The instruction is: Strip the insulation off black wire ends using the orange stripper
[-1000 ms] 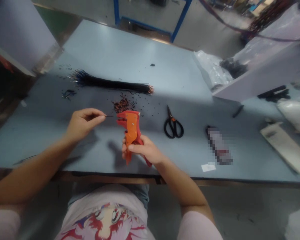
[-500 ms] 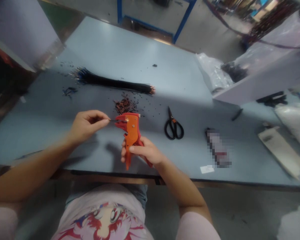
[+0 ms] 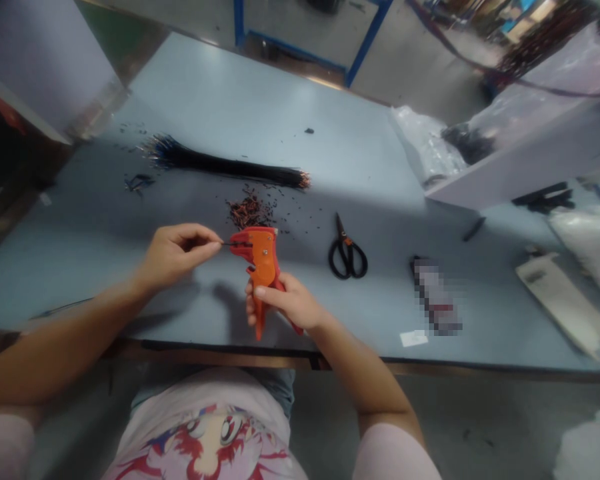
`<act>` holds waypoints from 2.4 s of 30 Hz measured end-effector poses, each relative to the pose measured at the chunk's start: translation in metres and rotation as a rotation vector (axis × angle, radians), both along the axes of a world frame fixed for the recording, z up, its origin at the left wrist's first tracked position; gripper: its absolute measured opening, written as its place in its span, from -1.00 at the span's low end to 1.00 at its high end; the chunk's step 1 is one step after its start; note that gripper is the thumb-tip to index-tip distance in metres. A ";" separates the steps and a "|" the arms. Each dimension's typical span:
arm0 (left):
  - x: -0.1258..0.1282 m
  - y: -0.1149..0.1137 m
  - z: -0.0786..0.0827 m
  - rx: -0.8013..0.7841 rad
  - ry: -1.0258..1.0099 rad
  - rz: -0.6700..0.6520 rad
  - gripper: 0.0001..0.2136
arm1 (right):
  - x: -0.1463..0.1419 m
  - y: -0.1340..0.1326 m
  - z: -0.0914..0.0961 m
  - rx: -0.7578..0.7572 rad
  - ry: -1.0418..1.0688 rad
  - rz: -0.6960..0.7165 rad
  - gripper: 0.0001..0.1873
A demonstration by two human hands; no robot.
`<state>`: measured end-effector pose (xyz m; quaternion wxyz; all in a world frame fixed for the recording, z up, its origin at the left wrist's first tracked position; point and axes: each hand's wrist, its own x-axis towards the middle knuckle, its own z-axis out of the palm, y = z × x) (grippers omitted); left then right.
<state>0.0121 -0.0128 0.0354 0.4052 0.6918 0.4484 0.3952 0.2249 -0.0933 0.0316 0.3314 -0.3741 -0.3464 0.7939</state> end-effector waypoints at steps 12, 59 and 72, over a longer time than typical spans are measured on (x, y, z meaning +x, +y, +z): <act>0.000 -0.001 -0.001 0.016 0.015 0.006 -0.88 | 0.000 0.000 0.000 0.001 0.002 0.007 -0.68; -0.013 0.020 0.002 -0.011 0.032 0.114 -0.84 | 0.021 0.016 0.011 -0.088 0.131 -0.236 -0.75; 0.000 0.007 -0.005 -0.045 0.034 -0.008 -0.84 | 0.004 0.003 0.000 -0.083 0.067 -0.007 -0.64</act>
